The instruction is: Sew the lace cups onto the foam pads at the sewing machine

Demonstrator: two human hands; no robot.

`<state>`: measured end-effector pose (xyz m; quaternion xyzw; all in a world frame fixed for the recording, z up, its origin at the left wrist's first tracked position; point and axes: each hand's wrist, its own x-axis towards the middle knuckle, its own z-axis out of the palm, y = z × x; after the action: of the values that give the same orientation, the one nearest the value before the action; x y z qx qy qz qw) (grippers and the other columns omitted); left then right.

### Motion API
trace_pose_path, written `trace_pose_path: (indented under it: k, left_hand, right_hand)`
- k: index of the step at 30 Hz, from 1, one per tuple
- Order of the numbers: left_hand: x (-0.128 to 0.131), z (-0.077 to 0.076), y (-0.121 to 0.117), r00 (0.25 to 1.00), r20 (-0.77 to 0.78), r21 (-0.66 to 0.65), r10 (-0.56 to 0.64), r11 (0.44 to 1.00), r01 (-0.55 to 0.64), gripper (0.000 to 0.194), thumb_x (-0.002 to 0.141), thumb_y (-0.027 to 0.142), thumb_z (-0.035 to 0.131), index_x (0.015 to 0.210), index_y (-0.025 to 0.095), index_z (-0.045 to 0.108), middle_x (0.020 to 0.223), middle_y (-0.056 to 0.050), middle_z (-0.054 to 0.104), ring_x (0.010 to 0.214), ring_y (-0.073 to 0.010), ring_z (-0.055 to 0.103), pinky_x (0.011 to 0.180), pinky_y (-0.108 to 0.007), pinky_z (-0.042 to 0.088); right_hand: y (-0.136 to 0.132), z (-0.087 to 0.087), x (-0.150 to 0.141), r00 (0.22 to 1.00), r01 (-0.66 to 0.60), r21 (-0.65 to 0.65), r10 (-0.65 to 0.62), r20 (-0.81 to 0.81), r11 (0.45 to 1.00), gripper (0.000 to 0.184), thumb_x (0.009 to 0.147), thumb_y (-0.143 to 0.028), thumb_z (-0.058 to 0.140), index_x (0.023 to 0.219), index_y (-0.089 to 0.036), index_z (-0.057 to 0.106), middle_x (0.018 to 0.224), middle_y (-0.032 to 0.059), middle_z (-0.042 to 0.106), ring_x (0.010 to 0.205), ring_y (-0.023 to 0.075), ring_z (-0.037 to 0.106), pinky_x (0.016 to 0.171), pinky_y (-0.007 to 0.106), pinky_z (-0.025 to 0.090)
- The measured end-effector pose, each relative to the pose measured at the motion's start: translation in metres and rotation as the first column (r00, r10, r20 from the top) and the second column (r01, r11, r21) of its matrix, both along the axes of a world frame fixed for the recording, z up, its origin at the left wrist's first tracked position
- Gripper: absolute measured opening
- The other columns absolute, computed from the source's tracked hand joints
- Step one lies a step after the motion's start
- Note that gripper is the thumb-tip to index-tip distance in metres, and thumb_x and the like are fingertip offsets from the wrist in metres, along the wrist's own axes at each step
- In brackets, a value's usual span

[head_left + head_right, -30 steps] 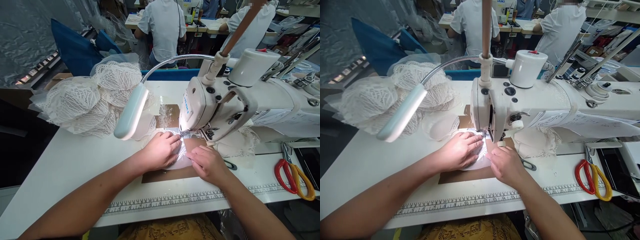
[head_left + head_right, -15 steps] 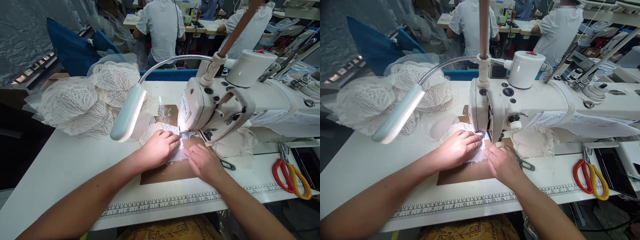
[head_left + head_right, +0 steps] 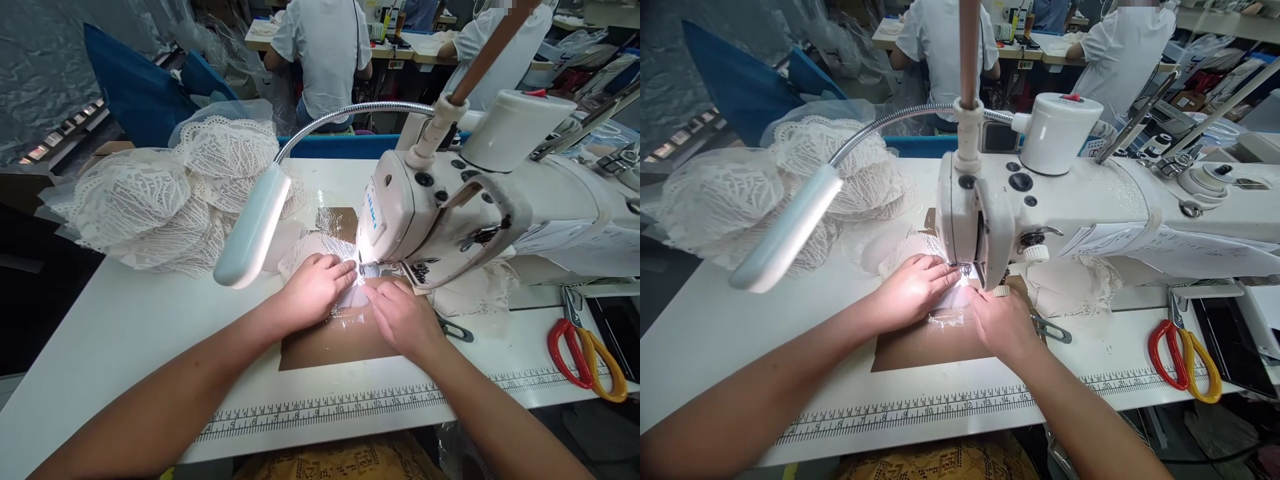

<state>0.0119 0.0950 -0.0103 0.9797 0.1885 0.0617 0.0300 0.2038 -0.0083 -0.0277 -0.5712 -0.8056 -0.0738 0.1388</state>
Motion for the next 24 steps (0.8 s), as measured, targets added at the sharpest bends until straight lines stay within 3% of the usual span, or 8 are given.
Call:
trace_pose_path:
  k: [5,9,17,21,24]
  left_hand:
    - [0.001,-0.005,0.008,0.997,0.051,0.004,0.058,0.998,-0.058,0.037,0.088,0.012,0.046,0.121,0.011,0.061,0.121,-0.013,0.064,0.102,-0.0269,0.054,0.086,-0.040,0.043]
    - [-0.002,-0.011,0.013,0.988,0.117,-0.028,0.102,0.995,-0.099,0.035,0.088,0.012,0.045,0.118,0.013,0.063,0.121,-0.014,0.063,0.102,-0.0266,0.055,0.088,-0.043,0.044]
    - [-0.009,-0.015,0.012,0.951,0.266,-0.076,0.158,0.987,-0.143,0.044,0.091,0.039,0.050,0.123,0.011,0.060,0.130,-0.017,0.057,0.115,-0.0318,0.053,0.098,-0.047,0.043]
    - [-0.012,-0.020,0.018,0.914,0.328,-0.143,0.240,0.969,-0.203,0.029,0.091,0.024,0.048,0.111,0.014,0.067,0.121,-0.012,0.064,0.108,-0.0274,0.059,0.095,-0.044,0.048]
    - [-0.020,-0.011,0.017,0.908,0.314,-0.224,0.278,0.951,-0.214,0.024,0.087,0.013,0.050,0.099,0.016,0.071,0.113,-0.010,0.069,0.105,-0.0248,0.062,0.092,-0.042,0.051]
  right_hand:
    - [0.003,-0.001,-0.003,0.998,0.056,0.013,-0.056,0.041,0.998,0.042,0.083,-0.009,0.047,0.120,-0.019,0.064,0.084,0.0057,0.068,0.082,0.0209,0.056,0.059,0.029,0.035]
    - [0.003,0.000,-0.003,0.997,0.066,0.008,-0.067,0.035,0.998,0.042,0.083,-0.009,0.046,0.119,-0.020,0.065,0.085,0.0051,0.068,0.079,0.0202,0.056,0.059,0.030,0.036]
    - [0.001,0.003,0.000,0.998,0.044,-0.083,-0.047,-0.034,0.996,0.038,0.091,-0.017,0.043,0.125,-0.018,0.062,0.088,0.0069,0.069,0.082,0.0212,0.061,0.064,0.030,0.043]
    - [-0.018,0.025,0.012,0.993,0.019,-0.170,-0.038,-0.108,0.985,0.035,0.096,-0.022,0.038,0.121,-0.019,0.062,0.098,0.0063,0.070,0.084,0.0183,0.064,0.068,0.028,0.049]
    - [-0.041,0.039,0.031,0.995,0.063,-0.226,-0.077,-0.055,0.972,0.031,0.096,-0.025,0.039,0.114,-0.021,0.063,0.102,0.0060,0.069,0.081,0.0171,0.065,0.062,0.027,0.050]
